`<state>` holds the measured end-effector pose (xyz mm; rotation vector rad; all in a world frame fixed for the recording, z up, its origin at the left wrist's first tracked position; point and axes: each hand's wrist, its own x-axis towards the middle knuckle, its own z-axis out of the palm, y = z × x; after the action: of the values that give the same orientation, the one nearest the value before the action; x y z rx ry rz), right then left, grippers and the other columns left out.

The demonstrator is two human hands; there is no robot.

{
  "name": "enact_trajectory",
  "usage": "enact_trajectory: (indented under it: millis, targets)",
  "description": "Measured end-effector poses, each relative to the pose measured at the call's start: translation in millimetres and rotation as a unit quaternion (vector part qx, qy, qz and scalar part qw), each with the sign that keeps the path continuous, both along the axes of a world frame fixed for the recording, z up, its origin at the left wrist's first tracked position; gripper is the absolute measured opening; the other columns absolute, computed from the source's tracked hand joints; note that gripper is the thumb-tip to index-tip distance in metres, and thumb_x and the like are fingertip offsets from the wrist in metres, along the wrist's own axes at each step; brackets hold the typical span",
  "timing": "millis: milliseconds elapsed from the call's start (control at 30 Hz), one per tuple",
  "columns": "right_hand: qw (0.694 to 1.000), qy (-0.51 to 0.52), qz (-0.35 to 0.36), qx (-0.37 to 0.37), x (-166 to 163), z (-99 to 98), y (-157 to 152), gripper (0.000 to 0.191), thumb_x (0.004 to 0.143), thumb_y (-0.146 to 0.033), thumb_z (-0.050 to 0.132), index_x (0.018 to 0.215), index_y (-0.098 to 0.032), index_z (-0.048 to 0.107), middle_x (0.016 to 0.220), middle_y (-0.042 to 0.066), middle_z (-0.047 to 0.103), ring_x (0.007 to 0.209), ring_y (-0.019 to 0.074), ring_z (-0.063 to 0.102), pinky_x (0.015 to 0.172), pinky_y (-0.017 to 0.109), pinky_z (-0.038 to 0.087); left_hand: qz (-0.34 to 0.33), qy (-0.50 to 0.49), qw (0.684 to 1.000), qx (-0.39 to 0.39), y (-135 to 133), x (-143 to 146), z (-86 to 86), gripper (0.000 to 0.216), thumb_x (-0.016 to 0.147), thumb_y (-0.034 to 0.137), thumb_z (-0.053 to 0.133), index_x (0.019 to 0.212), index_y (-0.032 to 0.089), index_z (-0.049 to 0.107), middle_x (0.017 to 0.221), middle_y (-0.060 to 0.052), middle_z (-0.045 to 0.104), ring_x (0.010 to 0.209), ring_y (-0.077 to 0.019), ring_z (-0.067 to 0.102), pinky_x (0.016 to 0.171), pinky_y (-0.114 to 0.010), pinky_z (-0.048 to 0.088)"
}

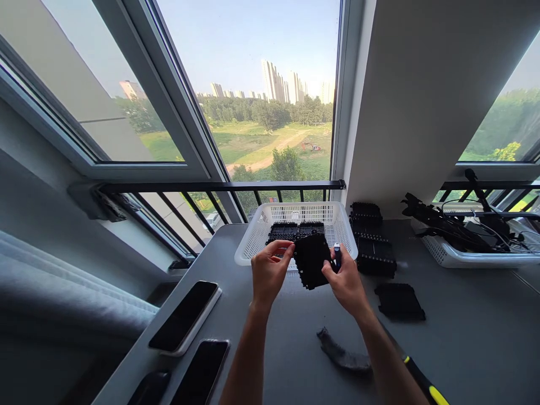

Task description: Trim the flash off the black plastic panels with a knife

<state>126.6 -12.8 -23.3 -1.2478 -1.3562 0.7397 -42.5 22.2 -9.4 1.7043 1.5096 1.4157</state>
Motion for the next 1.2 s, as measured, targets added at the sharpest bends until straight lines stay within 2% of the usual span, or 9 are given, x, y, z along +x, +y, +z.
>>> enact_trajectory:
  millis: [167,333,600,700,767,900,1000,1100,1200]
  targets:
    - [1.000,-0.019,0.009,0.004,1,3.3,-2,0.011,0.081,-0.026,0.051,0.079,-0.023,0.040,0.073,-0.004,0.045,0.065,0.0125,0.040,0.063,0.026,0.034,-0.013,0.047,0.998,0.036,1,-4,0.7,0.021,0.083,0.040,0.061,0.083,0.022,0.072,0.078,0.000,0.073,0.072,-0.0162,0.067,0.059,-0.022,0.051]
    - [1.000,-0.006,0.020,0.008,4,0.6,1,0.013,0.081,-0.026,0.051,0.078,-0.023,0.039,0.074,-0.004,0.044,0.067,0.0124,0.039,0.065,0.026,0.035,0.001,0.061,0.997,0.057,0,-6,3.3,0.019,0.083,0.037,0.061,0.079,0.021,0.070,0.076,0.001,0.072,0.069,-0.0151,0.065,0.061,-0.023,0.051]
    - [1.000,0.015,0.013,0.007,6,-4.3,4,0.013,0.079,-0.027,0.052,0.078,-0.023,0.040,0.073,-0.004,0.043,0.067,0.0129,0.038,0.066,0.026,0.034,-0.018,-0.103,0.994,0.006,2,-5,0.4,0.023,0.085,0.041,0.058,0.086,0.019,0.061,0.077,-0.003,0.072,0.071,-0.0179,0.068,0.072,-0.030,0.056]
    - [1.000,0.024,0.012,0.006,6,-3.9,4,0.013,0.079,-0.028,0.051,0.078,-0.023,0.039,0.073,-0.004,0.043,0.067,0.0129,0.037,0.066,0.027,0.033,-0.023,-0.133,0.991,-0.014,4,-5,-0.3,0.025,0.084,0.044,0.059,0.089,0.019,0.059,0.078,-0.003,0.072,0.071,-0.0184,0.069,0.073,-0.031,0.056]
    - [0.999,0.028,0.013,0.008,7,-3.4,4,0.013,0.079,-0.028,0.051,0.078,-0.023,0.039,0.073,-0.004,0.042,0.067,0.0131,0.037,0.066,0.027,0.033,-0.027,-0.144,0.989,-0.033,5,-5,-1.2,0.026,0.085,0.045,0.056,0.087,0.019,0.057,0.076,-0.003,0.072,0.067,-0.0177,0.068,0.070,-0.031,0.056]
    - [0.999,0.034,-0.002,0.022,9,-2.8,4,0.014,0.079,-0.029,0.052,0.079,-0.023,0.039,0.073,-0.004,0.041,0.069,0.0135,0.037,0.067,0.027,0.033,-0.061,-0.130,0.987,-0.077,6,-4,-3.3,0.034,0.089,0.046,0.046,0.070,0.019,0.051,0.060,-0.001,0.065,0.053,-0.0141,0.061,0.056,-0.025,0.052]
    - [0.998,0.044,-0.018,0.036,11,-2.8,5,0.014,0.079,-0.029,0.052,0.079,-0.023,0.040,0.074,-0.003,0.039,0.070,0.0137,0.037,0.068,0.027,0.034,-0.083,-0.110,0.987,-0.086,5,-3,-2.4,0.037,0.089,0.047,0.047,0.065,0.019,0.048,0.055,0.000,0.060,0.048,-0.0119,0.057,0.052,-0.023,0.049]
    - [0.997,0.052,-0.023,0.044,13,-3.0,5,0.015,0.080,-0.030,0.052,0.080,-0.023,0.040,0.074,-0.004,0.039,0.070,0.0137,0.037,0.068,0.027,0.034,-0.122,-0.151,0.976,-0.103,5,-1,0.2,0.029,0.084,0.048,0.055,0.082,0.019,0.052,0.067,-0.001,0.066,0.059,-0.0154,0.064,0.056,-0.027,0.054]
    - [0.996,0.061,-0.028,0.054,15,-3.3,6,0.015,0.081,-0.030,0.053,0.080,-0.023,0.040,0.074,-0.004,0.039,0.070,0.0137,0.038,0.068,0.027,0.035,-0.198,-0.204,0.950,-0.133,5,1,0.3,0.043,0.080,0.048,0.060,0.110,0.018,0.053,0.087,-0.006,0.071,0.080,-0.0216,0.069,0.065,-0.034,0.058]
